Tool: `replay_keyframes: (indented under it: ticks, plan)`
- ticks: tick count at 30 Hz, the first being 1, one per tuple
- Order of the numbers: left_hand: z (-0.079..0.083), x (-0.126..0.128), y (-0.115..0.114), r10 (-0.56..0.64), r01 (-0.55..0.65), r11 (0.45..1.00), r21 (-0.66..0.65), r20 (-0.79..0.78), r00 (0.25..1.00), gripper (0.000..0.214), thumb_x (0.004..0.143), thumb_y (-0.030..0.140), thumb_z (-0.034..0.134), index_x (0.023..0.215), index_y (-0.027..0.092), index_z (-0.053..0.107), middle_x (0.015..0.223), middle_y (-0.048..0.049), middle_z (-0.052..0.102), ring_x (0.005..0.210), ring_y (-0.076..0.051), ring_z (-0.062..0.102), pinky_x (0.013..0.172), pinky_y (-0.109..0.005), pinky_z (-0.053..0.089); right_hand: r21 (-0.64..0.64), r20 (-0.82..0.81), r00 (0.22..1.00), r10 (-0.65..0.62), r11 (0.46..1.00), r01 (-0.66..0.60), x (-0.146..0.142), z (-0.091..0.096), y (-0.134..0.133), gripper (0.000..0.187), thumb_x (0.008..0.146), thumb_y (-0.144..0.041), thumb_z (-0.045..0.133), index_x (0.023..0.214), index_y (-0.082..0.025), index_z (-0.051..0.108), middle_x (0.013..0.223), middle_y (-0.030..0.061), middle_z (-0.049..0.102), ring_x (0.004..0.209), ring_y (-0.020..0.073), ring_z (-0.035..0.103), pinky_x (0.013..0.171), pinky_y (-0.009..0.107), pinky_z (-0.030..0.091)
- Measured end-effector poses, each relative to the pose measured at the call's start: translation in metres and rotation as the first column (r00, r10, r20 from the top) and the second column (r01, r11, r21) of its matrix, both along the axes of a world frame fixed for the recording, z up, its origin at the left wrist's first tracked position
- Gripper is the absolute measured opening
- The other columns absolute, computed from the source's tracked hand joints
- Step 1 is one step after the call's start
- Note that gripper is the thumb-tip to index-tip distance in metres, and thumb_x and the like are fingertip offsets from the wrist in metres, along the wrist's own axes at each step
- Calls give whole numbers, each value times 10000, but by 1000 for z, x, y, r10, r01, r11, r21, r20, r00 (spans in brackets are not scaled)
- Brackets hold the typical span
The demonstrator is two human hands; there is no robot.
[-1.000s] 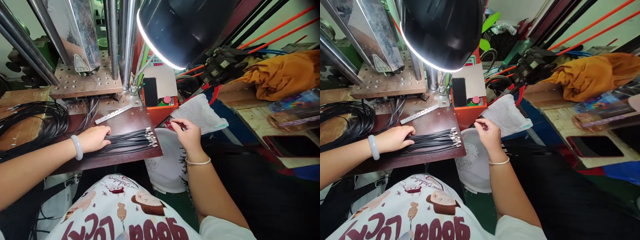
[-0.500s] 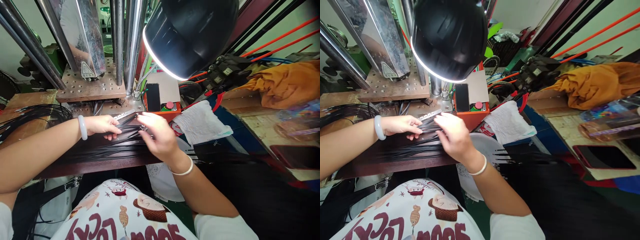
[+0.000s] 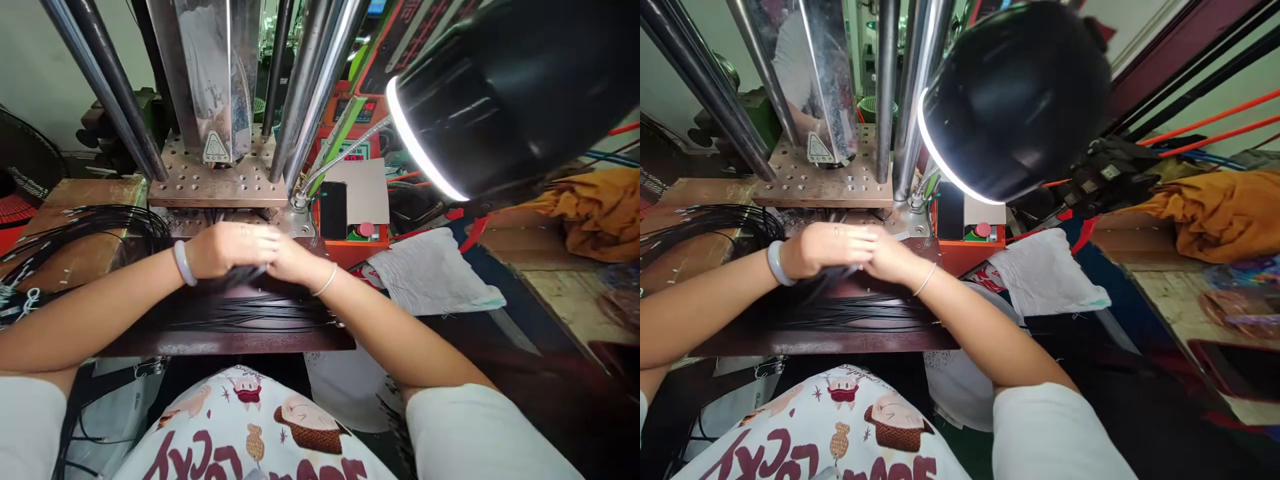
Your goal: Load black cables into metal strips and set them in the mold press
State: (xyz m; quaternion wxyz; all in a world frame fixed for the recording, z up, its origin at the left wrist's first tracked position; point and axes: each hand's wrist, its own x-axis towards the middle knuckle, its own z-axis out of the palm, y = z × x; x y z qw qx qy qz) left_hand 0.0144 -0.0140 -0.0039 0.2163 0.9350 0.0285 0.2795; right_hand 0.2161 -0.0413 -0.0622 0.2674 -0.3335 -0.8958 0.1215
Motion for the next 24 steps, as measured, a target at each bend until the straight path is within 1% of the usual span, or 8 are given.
replay_keyframes:
  ticks: [2, 4, 7, 11, 15, 18, 20, 24]
  plan:
    - [-1, 0, 3, 278, -263, 945, -194, 49, 959, 270, 923, 356, 557, 956, 170, 750, 968, -84, 750, 908, -176, 701, 869, -272, 541, -50, 186, 975, -125, 989, 136, 12, -3, 12, 296, 844, -266, 576, 1119, -162, 613, 1058, 147, 626, 1013, 297, 547, 886, 479, 457]
    - [-2, -4, 8, 507, -465, 810, -358, 26, 862, 296, 884, 386, 600, 910, 132, 750, 888, -84, 749, 811, -174, 697, 775, -254, 539, -116, 300, 937, -177, 969, 220, 23, -9, 14, 250, 856, -269, 581, 1074, -157, 630, 1036, 153, 617, 1002, 300, 537, 883, 477, 445]
    - [-7, -9, 16, 580, -522, 723, -453, -11, 814, 296, 845, 379, 620, 877, 114, 748, 823, -71, 738, 771, -169, 679, 732, -252, 521, -183, 258, 950, -177, 956, 228, 24, -17, -2, 179, 876, -245, 557, 1006, -155, 641, 991, 135, 618, 965, 269, 537, 882, 435, 438]
    - [-17, -6, 19, 546, -500, 700, -510, -69, 835, 289, 817, 370, 628, 842, 107, 747, 773, -60, 724, 716, -158, 662, 679, -249, 507, -358, -37, 959, -280, 900, 249, 3, -17, -23, 239, 770, -243, 671, 992, -175, 612, 940, 72, 635, 865, 207, 564, 809, 358, 464]
    - [-26, -2, 14, 513, -455, 667, -590, -78, 855, 324, 821, 389, 624, 896, 99, 747, 772, -64, 721, 694, -165, 665, 641, -253, 513, -535, -327, 800, -504, 796, 283, -18, -12, -17, 324, 703, -259, 689, 1002, -161, 609, 947, 53, 667, 813, 171, 593, 728, 299, 466]
    - [-32, -2, 9, 521, -452, 671, -588, -60, 852, 328, 806, 380, 646, 949, 103, 748, 803, -67, 734, 723, -173, 680, 682, -261, 526, -640, -278, 802, -529, 724, 256, -23, -9, -11, 148, 735, -288, 636, 766, -144, 652, 683, 3, 634, 613, 124, 536, 604, 257, 414]
    - [-35, -3, 5, 520, -472, 689, -550, -79, 850, 309, 797, 366, 660, 943, 111, 755, 814, -66, 744, 746, -178, 691, 706, -257, 528, -622, -208, 814, -543, 715, 318, -21, -8, -13, 164, 724, -290, 646, 647, -146, 643, 567, -18, 576, 541, 108, 485, 558, 248, 379]
    - [-34, -5, -8, 528, -524, 773, -358, -96, 844, 223, 817, 316, 648, 870, 137, 770, 775, -55, 752, 688, -163, 690, 680, -240, 523, -595, -174, 811, -558, 716, 365, -5, -5, -30, 80, 727, -218, 619, 672, -162, 634, 549, -11, 600, 512, 130, 542, 545, 260, 427]
